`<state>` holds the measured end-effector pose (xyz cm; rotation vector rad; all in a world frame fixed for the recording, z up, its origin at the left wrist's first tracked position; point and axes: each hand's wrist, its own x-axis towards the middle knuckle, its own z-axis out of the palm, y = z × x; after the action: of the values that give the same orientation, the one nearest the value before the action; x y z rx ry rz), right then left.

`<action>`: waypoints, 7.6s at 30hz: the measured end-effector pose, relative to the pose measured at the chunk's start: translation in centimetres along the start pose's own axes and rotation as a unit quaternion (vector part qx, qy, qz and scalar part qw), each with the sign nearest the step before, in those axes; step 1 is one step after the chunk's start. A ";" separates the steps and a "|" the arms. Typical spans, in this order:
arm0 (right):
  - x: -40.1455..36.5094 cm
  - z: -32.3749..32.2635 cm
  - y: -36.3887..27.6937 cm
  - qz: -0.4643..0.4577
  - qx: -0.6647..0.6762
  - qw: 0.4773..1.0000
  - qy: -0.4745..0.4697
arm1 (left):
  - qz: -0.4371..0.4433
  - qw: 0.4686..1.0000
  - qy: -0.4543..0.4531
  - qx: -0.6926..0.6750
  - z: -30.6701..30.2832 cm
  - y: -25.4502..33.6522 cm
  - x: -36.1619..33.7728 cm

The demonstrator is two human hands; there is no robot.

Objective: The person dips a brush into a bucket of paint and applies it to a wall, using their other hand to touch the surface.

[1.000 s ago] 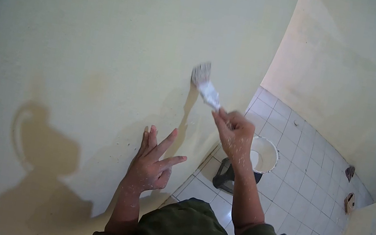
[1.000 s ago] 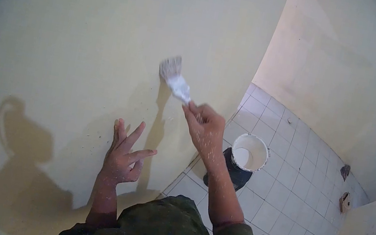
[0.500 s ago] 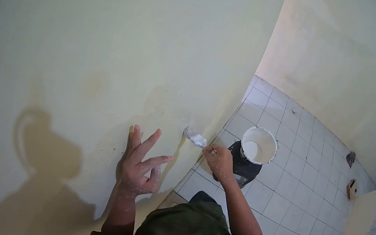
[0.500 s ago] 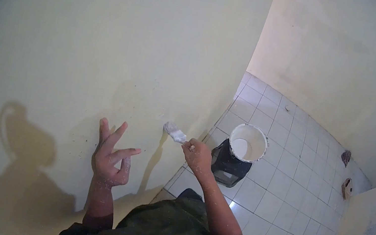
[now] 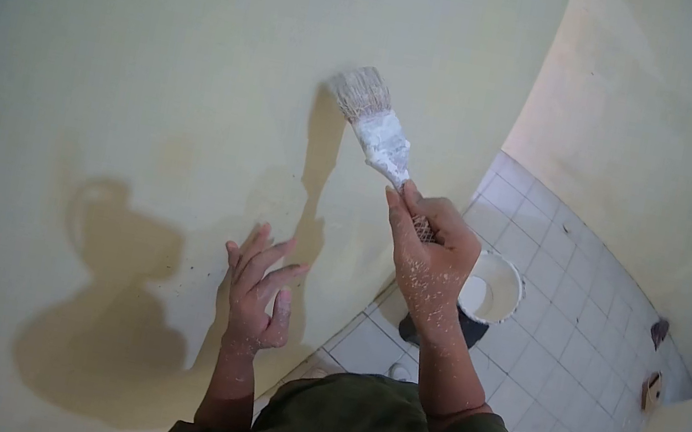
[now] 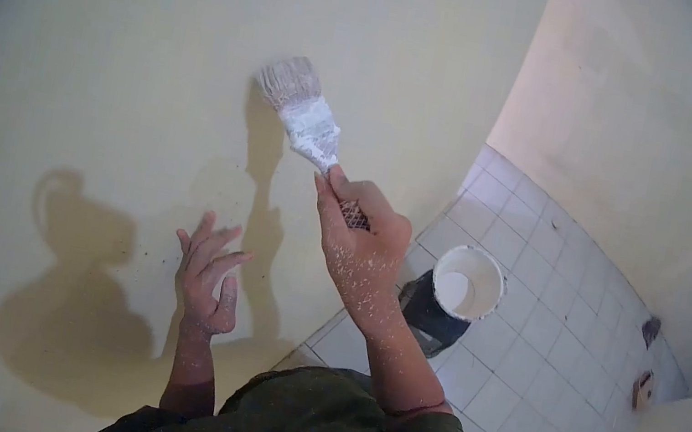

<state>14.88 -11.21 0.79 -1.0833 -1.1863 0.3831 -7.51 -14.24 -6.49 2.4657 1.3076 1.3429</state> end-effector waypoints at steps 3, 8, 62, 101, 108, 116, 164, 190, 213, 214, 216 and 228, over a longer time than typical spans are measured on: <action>-0.3 0.6 2.8 0.000 -0.024 0.997 -0.071 | 0.007 0.999 0.051 -0.016 1.3 0.7 0.1; -2.6 -0.8 7.7 -0.017 -0.119 0.977 -0.174 | -0.010 0.997 0.052 -0.062 4.9 3.9 0.2; -1.5 -1.8 8.7 0.381 0.050 0.871 -0.305 | -0.168 0.971 -0.104 -0.136 3.2 6.3 -4.1; -2.7 1.8 0.1 0.258 0.046 0.962 -0.069 | 0.064 0.969 -0.161 0.177 -0.3 -1.8 -0.6; -8.2 2.7 14.3 0.436 0.101 0.889 -0.098 | 0.074 0.973 -0.157 0.154 -0.3 -2.2 -0.8; -19.0 0.6 28.0 0.439 -0.259 0.853 -0.111 | 0.074 0.964 -0.146 0.212 0.7 -2.2 -0.6; -4.3 2.3 9.8 0.332 0.024 0.938 -0.093 | 0.129 0.969 -0.083 0.191 2.2 -3.9 -1.3; -3.6 2.8 8.1 0.306 0.079 0.945 -0.077 | 0.123 0.961 -0.105 0.223 2.3 -4.0 -1.3; -2.8 -0.4 8.9 0.352 0.144 0.923 -0.059 | 0.120 0.956 -0.104 0.247 2.6 -4.2 -1.5; -3.1 -0.1 9.6 0.359 0.151 0.919 -0.066 | 0.121 0.956 -0.100 0.246 2.6 -4.2 -1.5; -4.4 0.6 12.7 0.394 0.153 0.903 -0.082 | 0.124 0.955 -0.097 0.253 2.5 -4.2 -1.5; -24.0 0.6 37.5 0.410 -0.261 0.861 -0.153 | 0.133 0.950 -0.109 0.262 2.7 -4.2 -1.4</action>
<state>15.53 -10.77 -43.70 -2.0689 -1.0709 0.9532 -8.74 -11.57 -10.78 3.1273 1.4692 0.7852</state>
